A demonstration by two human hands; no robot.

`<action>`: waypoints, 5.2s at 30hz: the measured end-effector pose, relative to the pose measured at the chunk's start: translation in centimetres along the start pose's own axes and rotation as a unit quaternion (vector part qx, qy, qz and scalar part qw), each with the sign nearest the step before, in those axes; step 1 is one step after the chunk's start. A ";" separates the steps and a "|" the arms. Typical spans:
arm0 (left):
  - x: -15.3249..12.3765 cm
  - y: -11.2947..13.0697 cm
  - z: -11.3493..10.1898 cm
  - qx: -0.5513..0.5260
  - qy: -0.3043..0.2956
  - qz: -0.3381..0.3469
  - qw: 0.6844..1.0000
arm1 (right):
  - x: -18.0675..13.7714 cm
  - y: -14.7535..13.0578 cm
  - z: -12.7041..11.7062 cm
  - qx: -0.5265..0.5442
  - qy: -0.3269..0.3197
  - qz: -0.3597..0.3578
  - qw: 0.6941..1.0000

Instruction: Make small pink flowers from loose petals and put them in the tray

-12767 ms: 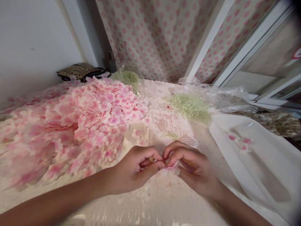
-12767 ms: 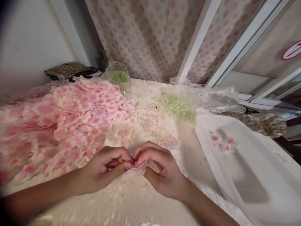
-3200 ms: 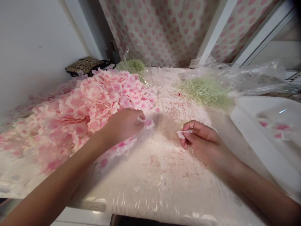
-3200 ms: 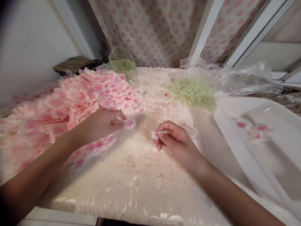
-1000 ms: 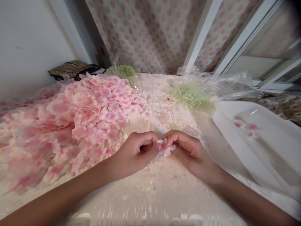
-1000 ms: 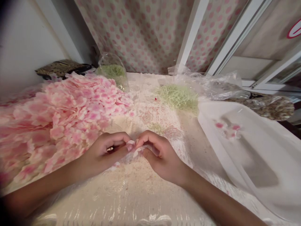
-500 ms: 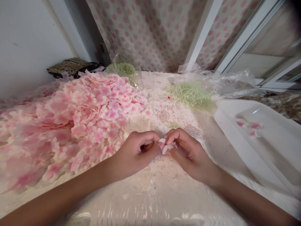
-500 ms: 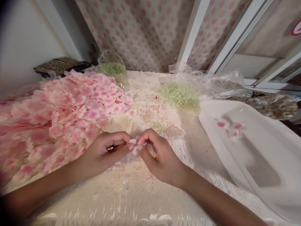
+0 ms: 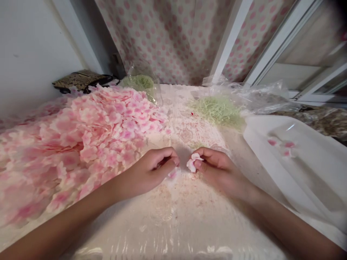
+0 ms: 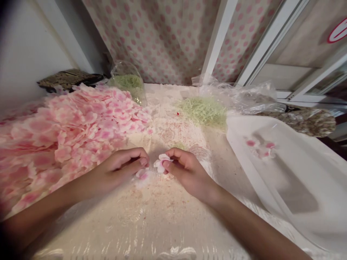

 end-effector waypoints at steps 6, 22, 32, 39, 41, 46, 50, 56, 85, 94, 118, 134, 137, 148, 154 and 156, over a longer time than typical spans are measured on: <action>-0.3 0.0 0.3 -0.021 -0.007 -0.004 1.000 | -0.3 -0.7 0.2 0.026 -0.055 -0.059 0.996; -1.3 0.9 1.3 -0.019 0.020 0.057 0.998 | -1.0 -1.2 1.0 0.018 -0.081 -0.113 0.990; -2.1 0.4 1.7 -0.048 0.004 0.051 0.998 | -1.1 -0.9 1.5 0.033 -0.083 -0.131 0.987; -1.9 0.4 1.9 -0.050 -0.005 0.064 0.997 | -1.2 -0.3 1.5 0.026 -0.081 -0.126 0.988; -1.9 0.4 2.0 -0.054 -0.005 0.071 0.996 | -1.3 -0.2 1.6 0.031 -0.082 -0.129 0.988; -1.6 0.0 2.3 -0.054 -0.002 0.074 0.996 | -1.2 -0.3 1.6 0.024 -0.088 -0.131 0.987; -1.0 -0.3 2.2 -0.039 0.016 0.063 0.997 | -0.6 0.0 1.4 0.034 -0.068 -0.093 0.993; -0.3 -0.2 1.0 0.032 0.119 0.230 0.965 | 0.6 0.3 1.0 0.209 0.017 0.031 0.977; 0.2 -1.3 1.7 -0.196 0.139 -0.059 0.969 | 0.4 0.0 1.0 0.076 0.038 -0.044 0.995; 0.0 -1.7 2.7 -0.239 0.109 -0.058 0.963 | 0.5 1.1 1.4 0.046 0.058 -0.051 0.996; -0.2 -2.0 1.8 -0.116 0.184 0.180 0.959 | -0.8 0.3 1.0 -0.168 0.068 -0.244 0.953; -0.1 -1.6 1.8 -0.267 0.135 0.144 0.943 | -0.7 0.4 0.6 -0.229 0.105 -0.312 0.916; -0.2 -1.6 1.9 -0.261 0.129 0.112 0.950 | -0.8 0.5 0.6 -0.233 0.109 -0.296 0.920; 0.4 -2.3 2.2 -0.334 0.131 -0.010 0.933 | -0.7 0.8 0.6 -0.271 0.142 -0.250 0.919; 0.6 -2.8 2.1 -0.348 0.102 -0.015 0.932 | -1.0 1.2 0.6 -0.218 0.116 -0.227 0.942; 0.7 -2.8 2.1 -0.352 0.094 -0.017 0.931 | -1.0 1.3 0.7 -0.187 0.096 -0.217 0.953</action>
Point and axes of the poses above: each hand's wrist, its own x-axis towards the middle knuckle, its own z-axis out of the palm, y = z × x, the point moved 2 cm from there along x, towards the middle knuckle, and after that the axes turned 11 degrees about y, right-handed, at the moved point
